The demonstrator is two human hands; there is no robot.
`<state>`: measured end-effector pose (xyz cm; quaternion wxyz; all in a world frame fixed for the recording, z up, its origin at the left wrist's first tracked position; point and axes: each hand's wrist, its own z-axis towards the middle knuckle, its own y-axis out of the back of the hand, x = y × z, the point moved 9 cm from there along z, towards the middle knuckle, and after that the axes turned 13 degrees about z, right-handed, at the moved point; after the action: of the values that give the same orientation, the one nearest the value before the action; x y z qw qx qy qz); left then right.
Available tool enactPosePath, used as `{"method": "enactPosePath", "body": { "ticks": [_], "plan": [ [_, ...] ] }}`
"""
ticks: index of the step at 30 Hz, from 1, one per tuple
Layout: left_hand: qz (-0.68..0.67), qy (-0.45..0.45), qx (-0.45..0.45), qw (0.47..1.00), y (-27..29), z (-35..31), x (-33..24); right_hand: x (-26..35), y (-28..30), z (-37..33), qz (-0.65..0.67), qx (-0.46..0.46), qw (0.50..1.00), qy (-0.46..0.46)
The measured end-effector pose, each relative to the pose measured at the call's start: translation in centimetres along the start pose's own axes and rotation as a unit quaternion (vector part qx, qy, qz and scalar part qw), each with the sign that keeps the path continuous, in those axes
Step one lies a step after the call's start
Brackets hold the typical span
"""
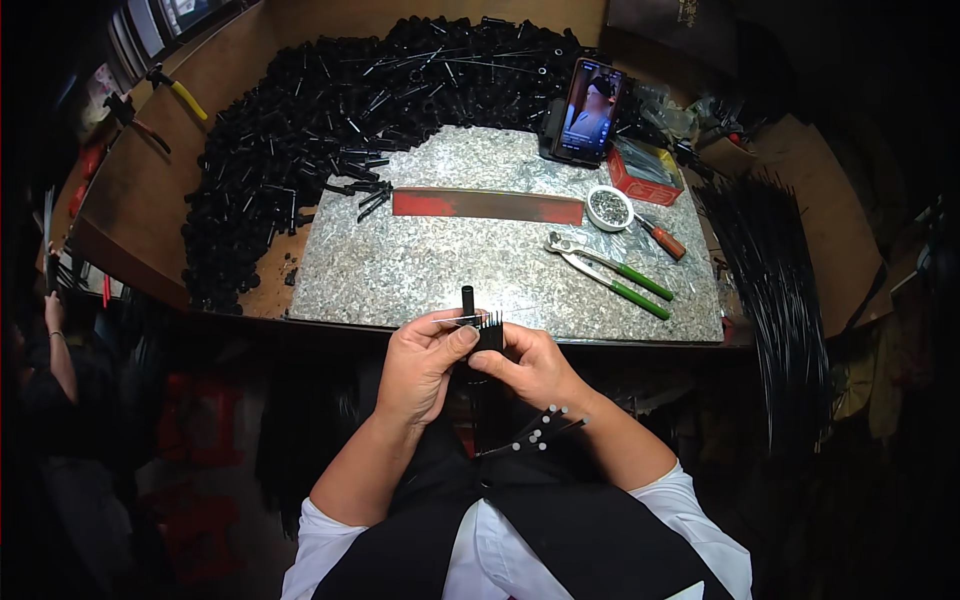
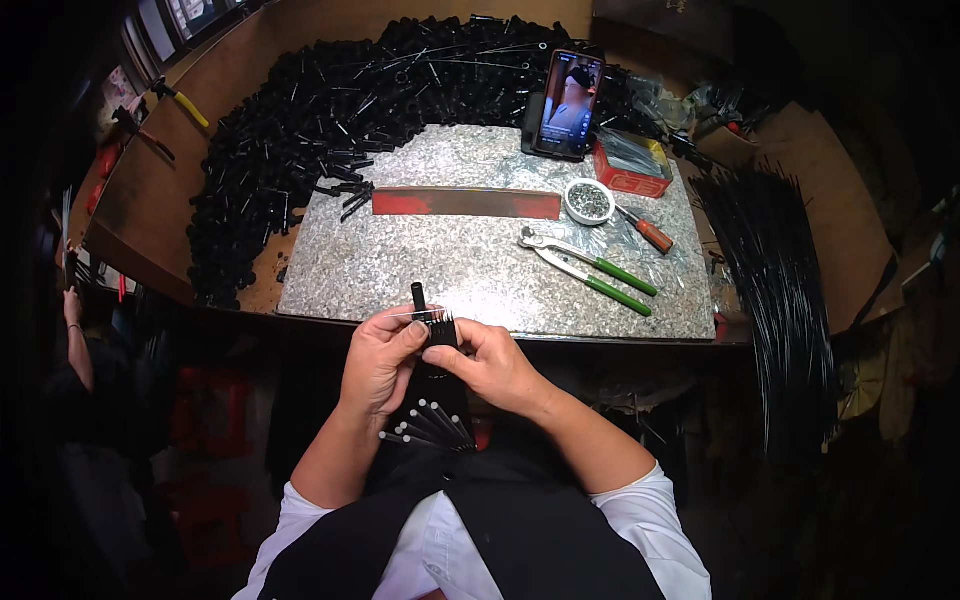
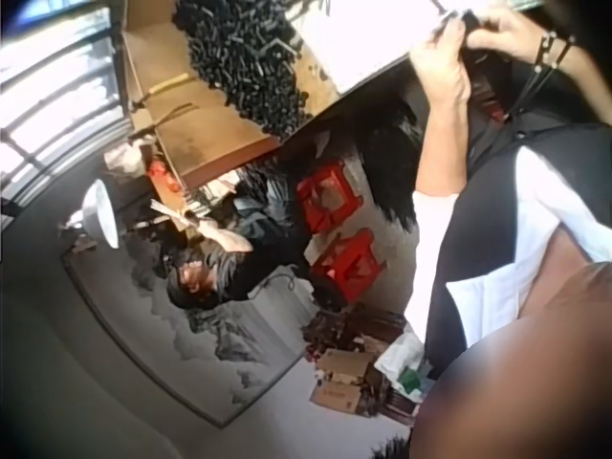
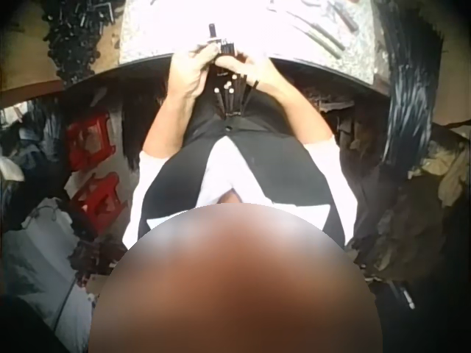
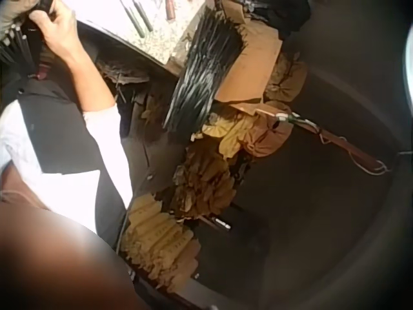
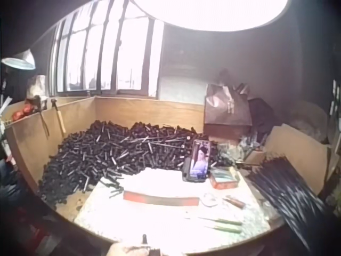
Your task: Assembling metal ribs into a center hub for umbrellas at a workbench.
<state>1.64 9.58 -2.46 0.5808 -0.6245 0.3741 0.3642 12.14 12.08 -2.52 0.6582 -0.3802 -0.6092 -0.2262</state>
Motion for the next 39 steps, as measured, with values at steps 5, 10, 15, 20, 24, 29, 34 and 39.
{"method": "enactPosePath", "body": {
  "ticks": [5, 10, 15, 20, 24, 29, 34, 39],
  "plan": [
    [0.015, -0.031, -0.026, 0.999, 0.2, -0.5, 0.2, -0.2, -0.2, 0.0, 0.009, -0.002, 0.999, -0.046],
    [0.033, -0.011, -0.028, 0.999, -0.3, -0.7, 0.3, -0.1, -0.3, 0.1, 0.022, 0.0, 0.996, -0.081],
    [0.001, -0.031, -0.009, 0.999, -1.0, -0.7, 0.3, -0.9, -0.2, 0.6, 0.041, 0.02, 0.996, -0.079],
    [-0.019, -0.024, -0.019, 0.999, -1.0, -0.8, 0.7, -1.9, 0.0, 0.9, 0.063, 0.048, 0.993, -0.083],
    [-0.026, -0.018, -0.028, 0.999, -1.0, -0.9, 0.7, -1.7, -0.3, 1.0, 0.089, 0.082, 0.988, -0.092],
    [-0.024, -0.008, -0.06, 0.998, -1.2, -0.7, 0.8, -1.6, -0.2, 1.1, 0.102, 0.094, 0.985, -0.099],
    [0.015, -0.05, -0.062, 0.997, -1.6, -0.9, 0.3, -1.5, -0.5, 1.4, 0.111, 0.114, 0.982, -0.102],
    [0.053, -0.075, -0.101, 0.991, -0.8, -1.1, 0.1, -1.5, -0.7, 0.9, 0.066, 0.051, 0.992, -0.098]
  ]
}}
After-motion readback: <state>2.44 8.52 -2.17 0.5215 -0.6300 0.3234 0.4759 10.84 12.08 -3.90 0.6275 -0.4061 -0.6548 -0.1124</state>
